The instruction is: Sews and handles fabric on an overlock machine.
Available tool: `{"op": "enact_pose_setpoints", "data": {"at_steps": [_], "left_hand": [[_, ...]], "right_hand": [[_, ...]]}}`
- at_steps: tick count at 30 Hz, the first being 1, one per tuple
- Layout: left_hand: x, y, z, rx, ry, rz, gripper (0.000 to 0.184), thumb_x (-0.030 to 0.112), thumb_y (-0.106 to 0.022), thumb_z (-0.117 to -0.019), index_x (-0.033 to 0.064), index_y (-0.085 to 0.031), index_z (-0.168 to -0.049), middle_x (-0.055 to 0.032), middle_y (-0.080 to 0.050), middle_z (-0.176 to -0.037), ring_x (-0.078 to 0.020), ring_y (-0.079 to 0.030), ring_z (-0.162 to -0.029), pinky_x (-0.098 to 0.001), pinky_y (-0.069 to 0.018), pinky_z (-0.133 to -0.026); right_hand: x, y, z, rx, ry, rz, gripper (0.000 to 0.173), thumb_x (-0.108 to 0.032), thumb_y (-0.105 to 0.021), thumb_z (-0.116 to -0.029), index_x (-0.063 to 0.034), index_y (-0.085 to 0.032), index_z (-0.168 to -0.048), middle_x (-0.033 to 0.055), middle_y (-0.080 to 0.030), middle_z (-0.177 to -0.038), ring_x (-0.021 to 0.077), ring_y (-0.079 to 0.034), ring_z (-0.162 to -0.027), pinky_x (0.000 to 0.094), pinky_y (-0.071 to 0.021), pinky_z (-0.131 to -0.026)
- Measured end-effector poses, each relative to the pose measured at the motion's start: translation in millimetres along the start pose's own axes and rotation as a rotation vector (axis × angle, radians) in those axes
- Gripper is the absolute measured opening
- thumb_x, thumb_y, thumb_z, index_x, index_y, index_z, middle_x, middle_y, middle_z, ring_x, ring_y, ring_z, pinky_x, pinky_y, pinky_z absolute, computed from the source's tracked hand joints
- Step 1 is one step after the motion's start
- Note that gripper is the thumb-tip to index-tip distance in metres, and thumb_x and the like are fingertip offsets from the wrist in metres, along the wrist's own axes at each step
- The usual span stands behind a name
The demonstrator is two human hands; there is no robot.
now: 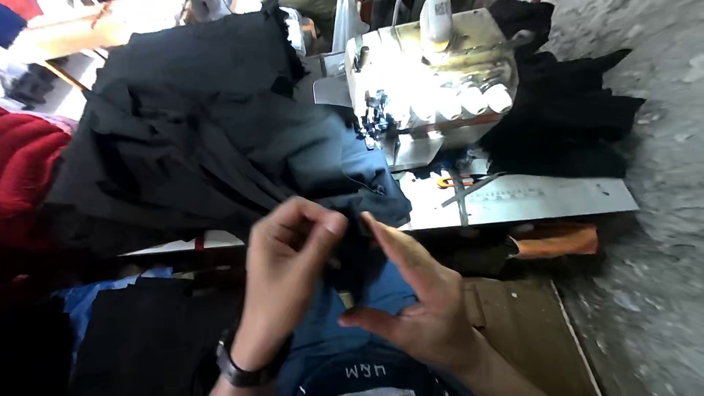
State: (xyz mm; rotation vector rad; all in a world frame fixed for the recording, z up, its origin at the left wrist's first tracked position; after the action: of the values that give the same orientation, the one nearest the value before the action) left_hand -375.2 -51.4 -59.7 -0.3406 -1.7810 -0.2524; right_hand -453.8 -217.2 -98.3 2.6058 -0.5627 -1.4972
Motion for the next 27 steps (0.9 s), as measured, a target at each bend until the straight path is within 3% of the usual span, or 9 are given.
{"op": "enact_pose_setpoints", "data": {"at_steps": [3,7,10,12,14,17,20,24,27], "left_hand": [[9,-20,11,-0.046,-0.127,0.209,0.019,0.019,-0.062,-0.1035,0.0039,-0.070,-0.112,-0.0107,-0.076,-0.100,-0.0202,-0.075,-0.090,-0.0368,-0.0642,-0.082],[-19,9,18,0.016,-0.102,0.114,0.039,0.038,-0.066,-0.1003,0.0136,-0.063,-0.131,-0.0072,-0.065,-0.132,-0.0228,-0.065,-0.118,-0.0397,-0.0565,-0.100],[-53,-4,38,-0.154,0.181,0.305,0.057,0.056,-0.071,-0.0905,0.0102,-0.067,-0.124,-0.0025,-0.071,-0.116,-0.0116,-0.067,-0.106,-0.0320,-0.0572,-0.093],[-53,-10,48,-0.109,0.180,0.449,0.032,0.038,-0.074,-0.0939,0.0082,-0.072,-0.105,-0.0017,-0.073,-0.097,-0.0083,-0.070,-0.090,-0.0288,-0.0598,-0.082],[-40,-8,49,-0.038,-0.004,0.256,0.020,0.025,-0.065,-0.1017,0.0063,-0.071,-0.100,0.0004,-0.072,-0.092,-0.0045,-0.069,-0.085,-0.0246,-0.0596,-0.079],[-24,5,43,-0.044,-0.201,-0.198,0.021,0.021,-0.060,-0.1048,0.0043,-0.071,-0.098,0.0032,-0.070,-0.087,-0.0004,-0.065,-0.079,-0.0193,-0.0567,-0.073],[3,35,43,-0.184,-0.251,-0.279,0.027,0.032,-0.057,-0.1063,0.0093,-0.072,-0.103,0.0027,-0.072,-0.100,-0.0054,-0.068,-0.093,-0.0246,-0.0587,-0.082],[12,39,48,-0.455,-0.123,-0.115,0.032,0.036,-0.051,-0.1085,0.0103,-0.070,-0.104,0.0095,-0.070,-0.100,0.0062,-0.063,-0.097,-0.0152,-0.0526,-0.085],[5,41,49,-0.369,-0.057,0.014,0.023,0.028,-0.057,-0.1066,0.0125,-0.073,-0.101,0.0091,-0.072,-0.096,0.0040,-0.066,-0.090,-0.0159,-0.0550,-0.080]], "right_hand": [[-7,-3,-12,0.129,-0.120,-0.273,0.021,-0.008,-0.078,-0.0899,-0.0049,-0.074,-0.110,-0.0039,-0.077,-0.099,0.0003,-0.071,-0.089,0.0181,-0.0614,-0.082],[12,3,-16,0.082,-0.342,-0.662,0.013,-0.003,-0.077,-0.0898,-0.0044,-0.076,-0.102,0.0041,-0.078,-0.097,0.0116,-0.075,-0.090,0.0312,-0.0644,-0.086],[20,-3,-10,-0.002,-0.419,-0.798,0.013,-0.006,-0.077,-0.0901,-0.0055,-0.076,-0.103,0.0048,-0.077,-0.098,0.0116,-0.074,-0.092,0.0322,-0.0631,-0.087],[23,-5,-8,-0.012,-0.433,-0.841,0.015,-0.009,-0.081,-0.0872,-0.0082,-0.077,-0.102,0.0029,-0.077,-0.098,0.0100,-0.074,-0.091,0.0307,-0.0631,-0.086],[25,-4,-7,-0.023,-0.393,-0.848,0.018,-0.012,-0.085,-0.0830,-0.0109,-0.077,-0.099,0.0006,-0.077,-0.095,0.0079,-0.073,-0.088,0.0283,-0.0629,-0.083],[21,9,-14,-0.040,-0.203,-0.564,0.027,-0.016,-0.090,-0.0778,-0.0148,-0.074,-0.100,-0.0047,-0.075,-0.090,0.0034,-0.071,-0.081,0.0223,-0.0625,-0.076],[5,33,-27,0.025,0.116,0.110,0.027,-0.012,-0.078,-0.0866,-0.0124,-0.069,-0.112,-0.0048,-0.070,-0.086,0.0006,-0.066,-0.074,0.0180,-0.0587,-0.068],[-14,41,-34,0.004,0.383,0.366,0.011,-0.011,-0.072,-0.0896,-0.0070,-0.062,-0.093,0.0051,-0.069,-0.096,0.0109,-0.067,-0.096,0.0239,-0.0566,-0.083],[-14,31,-33,-0.211,0.332,0.121,0.019,-0.019,-0.063,-0.0935,-0.0107,-0.047,-0.093,0.0104,-0.060,-0.130,0.0237,-0.053,-0.133,0.0387,-0.0483,-0.109]]}}
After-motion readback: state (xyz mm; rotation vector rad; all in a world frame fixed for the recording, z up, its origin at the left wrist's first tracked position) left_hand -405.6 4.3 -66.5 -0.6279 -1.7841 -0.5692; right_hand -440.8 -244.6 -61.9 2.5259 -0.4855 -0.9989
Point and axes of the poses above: each hand's wrist, its own z-axis away from the middle knuckle, its own y-axis out of the back of the hand, x = y × z, the point moved 4 cm from there along -z, towards the middle knuckle
